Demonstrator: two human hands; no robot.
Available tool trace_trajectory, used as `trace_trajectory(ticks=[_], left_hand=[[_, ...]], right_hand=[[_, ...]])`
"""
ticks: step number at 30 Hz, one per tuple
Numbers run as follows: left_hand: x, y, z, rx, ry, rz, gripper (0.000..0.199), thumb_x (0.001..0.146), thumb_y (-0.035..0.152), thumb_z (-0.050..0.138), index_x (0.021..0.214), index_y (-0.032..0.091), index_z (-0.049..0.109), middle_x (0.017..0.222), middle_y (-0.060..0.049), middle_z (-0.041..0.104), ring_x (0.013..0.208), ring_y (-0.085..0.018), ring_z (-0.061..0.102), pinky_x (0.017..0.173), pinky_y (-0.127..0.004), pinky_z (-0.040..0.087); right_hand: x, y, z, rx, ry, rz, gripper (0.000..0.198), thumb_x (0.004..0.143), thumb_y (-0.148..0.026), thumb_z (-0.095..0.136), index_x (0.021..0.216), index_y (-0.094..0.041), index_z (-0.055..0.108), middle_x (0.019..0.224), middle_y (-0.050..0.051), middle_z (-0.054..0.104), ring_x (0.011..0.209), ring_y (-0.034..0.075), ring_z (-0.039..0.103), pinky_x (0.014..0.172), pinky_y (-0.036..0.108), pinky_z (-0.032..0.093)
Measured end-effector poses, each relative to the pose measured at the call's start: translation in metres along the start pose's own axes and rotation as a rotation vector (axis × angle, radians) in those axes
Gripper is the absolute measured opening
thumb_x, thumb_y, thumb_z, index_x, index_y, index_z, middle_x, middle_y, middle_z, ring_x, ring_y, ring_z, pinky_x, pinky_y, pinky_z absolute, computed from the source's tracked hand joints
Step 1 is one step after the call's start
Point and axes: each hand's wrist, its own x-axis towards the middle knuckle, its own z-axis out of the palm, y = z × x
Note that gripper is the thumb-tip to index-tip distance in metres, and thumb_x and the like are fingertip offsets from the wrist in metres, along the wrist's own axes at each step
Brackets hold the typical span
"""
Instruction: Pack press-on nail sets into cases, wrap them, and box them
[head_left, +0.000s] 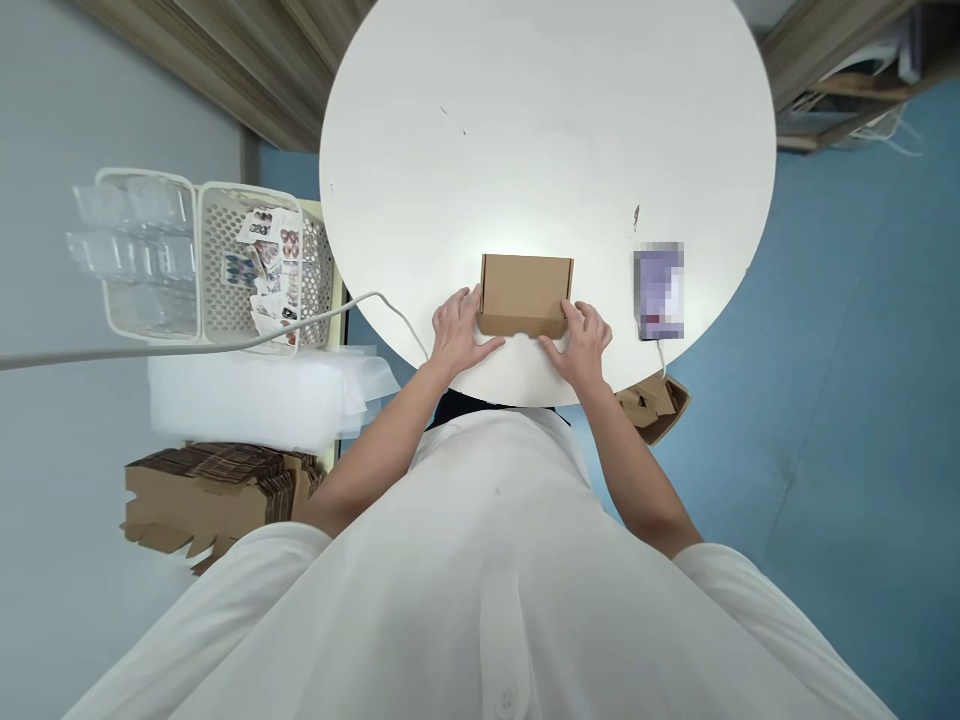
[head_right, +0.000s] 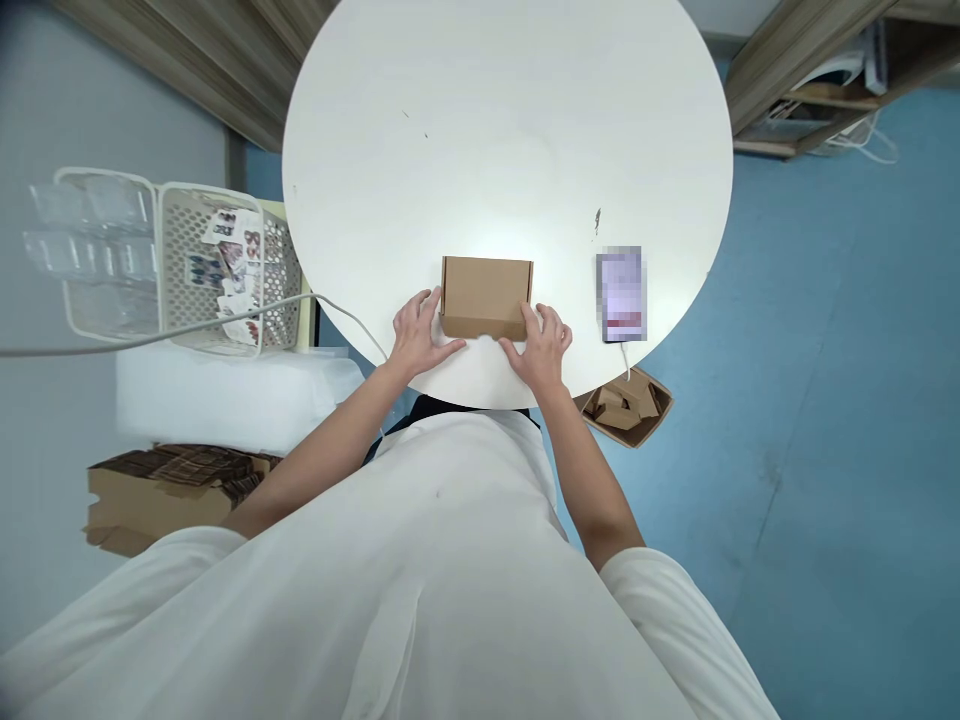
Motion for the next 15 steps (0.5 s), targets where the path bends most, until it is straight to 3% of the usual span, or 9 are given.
trace_trajectory(ticks=[4,8,11,15], left_hand=[[-0.002,-0.006,0.007,-0.077,-0.046,0.029,0.097,0.063,0.053,0.066,0.141,0.021,0.017,0.137,-0.016,0.036,0.127,-0.036,0.03,0.1,-0.051,0.023],[0.002,-0.007,0.013,-0.189,-0.027,0.073,0.099,0.062,0.037,0.067,0.142,0.016,0.012,0.128,-0.015,0.046,0.117,-0.031,0.043,0.097,-0.044,0.033],[0.004,-0.002,0.005,-0.248,0.029,0.082,0.09,0.064,0.034,0.066,0.139,0.015,0.021,0.119,-0.013,0.053,0.108,-0.027,0.05,0.091,-0.039,0.039],[0.007,0.007,-0.017,-0.29,0.096,0.095,0.066,0.071,0.035,0.059,0.131,0.017,0.038,0.105,-0.009,0.06,0.094,-0.022,0.056,0.085,-0.036,0.043]], right_hand=[[-0.003,0.002,0.001,0.002,-0.096,-0.058,0.072,0.076,-0.048,0.05,0.137,-0.021,0.024,0.132,0.017,0.038,0.123,0.034,0.031,0.096,0.054,0.021],[0.0,0.006,0.007,0.043,-0.146,-0.113,0.074,0.076,-0.035,0.054,0.139,-0.014,0.021,0.127,0.019,0.039,0.12,0.031,0.035,0.097,0.051,0.026],[0.005,0.009,-0.003,0.169,-0.145,-0.126,0.072,0.078,-0.037,0.052,0.139,-0.015,0.022,0.12,0.017,0.041,0.114,0.029,0.04,0.093,0.046,0.036],[0.019,0.013,-0.034,0.323,-0.184,-0.133,0.07,0.081,-0.05,0.048,0.139,-0.02,0.025,0.112,0.012,0.043,0.104,0.025,0.047,0.087,0.042,0.043]])
